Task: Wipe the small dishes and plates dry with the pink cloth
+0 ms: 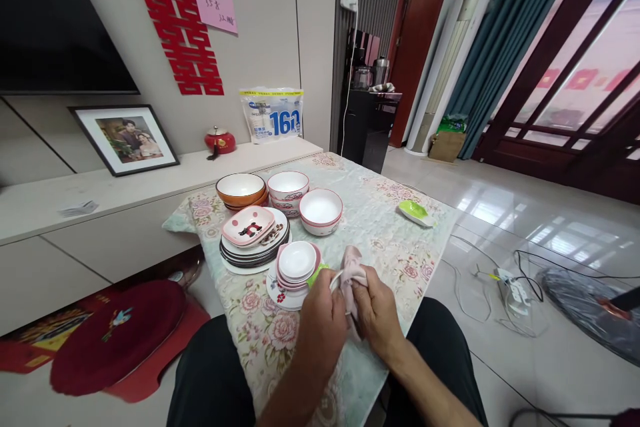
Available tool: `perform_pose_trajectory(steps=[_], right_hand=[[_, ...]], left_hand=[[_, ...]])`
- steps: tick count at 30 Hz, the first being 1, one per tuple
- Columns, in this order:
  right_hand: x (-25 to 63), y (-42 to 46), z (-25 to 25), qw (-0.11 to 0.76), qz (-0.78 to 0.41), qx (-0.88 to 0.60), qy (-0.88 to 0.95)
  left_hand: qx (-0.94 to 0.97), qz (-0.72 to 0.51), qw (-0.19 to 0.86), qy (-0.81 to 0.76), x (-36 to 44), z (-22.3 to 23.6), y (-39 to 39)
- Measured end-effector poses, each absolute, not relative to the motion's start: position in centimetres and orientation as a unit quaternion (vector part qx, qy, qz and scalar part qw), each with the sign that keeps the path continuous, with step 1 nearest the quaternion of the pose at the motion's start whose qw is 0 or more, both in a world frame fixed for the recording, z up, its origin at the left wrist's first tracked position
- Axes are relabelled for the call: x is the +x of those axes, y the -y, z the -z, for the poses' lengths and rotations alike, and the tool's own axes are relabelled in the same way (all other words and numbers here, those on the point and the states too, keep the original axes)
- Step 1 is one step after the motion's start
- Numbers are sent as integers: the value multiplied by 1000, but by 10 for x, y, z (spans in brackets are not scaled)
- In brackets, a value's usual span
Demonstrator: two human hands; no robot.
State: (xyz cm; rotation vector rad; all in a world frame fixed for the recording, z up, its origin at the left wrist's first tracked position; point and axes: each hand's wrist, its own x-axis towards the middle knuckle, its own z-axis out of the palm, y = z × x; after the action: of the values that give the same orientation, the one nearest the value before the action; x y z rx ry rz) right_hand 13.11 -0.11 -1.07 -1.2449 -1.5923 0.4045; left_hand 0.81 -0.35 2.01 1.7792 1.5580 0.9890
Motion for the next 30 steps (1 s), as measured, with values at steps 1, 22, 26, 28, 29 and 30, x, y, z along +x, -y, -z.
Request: perform_pose_trajectory(steps=[1,22,26,28,29,30], right_hand=[[140,-1,8,481,-141,-483,718],[174,6,-18,542,-98,-542,635],[171,8,-34,484,54,-516,704],[161,9,-35,411,102,-501,755],[156,9,-33,371,117,-501,773],[151,9,-31,337,125,-506,784]], left_hand=[[696,-332,287,-568,3,-21,1],[350,-537,596,-485,12,-22,0],[298,-547,655,-427,22,-28,1],[311,-547,660,-411,27,-23,2],[317,-550,656,-409,30,-19,2],[323,-547,652,-414,32,-14,2]])
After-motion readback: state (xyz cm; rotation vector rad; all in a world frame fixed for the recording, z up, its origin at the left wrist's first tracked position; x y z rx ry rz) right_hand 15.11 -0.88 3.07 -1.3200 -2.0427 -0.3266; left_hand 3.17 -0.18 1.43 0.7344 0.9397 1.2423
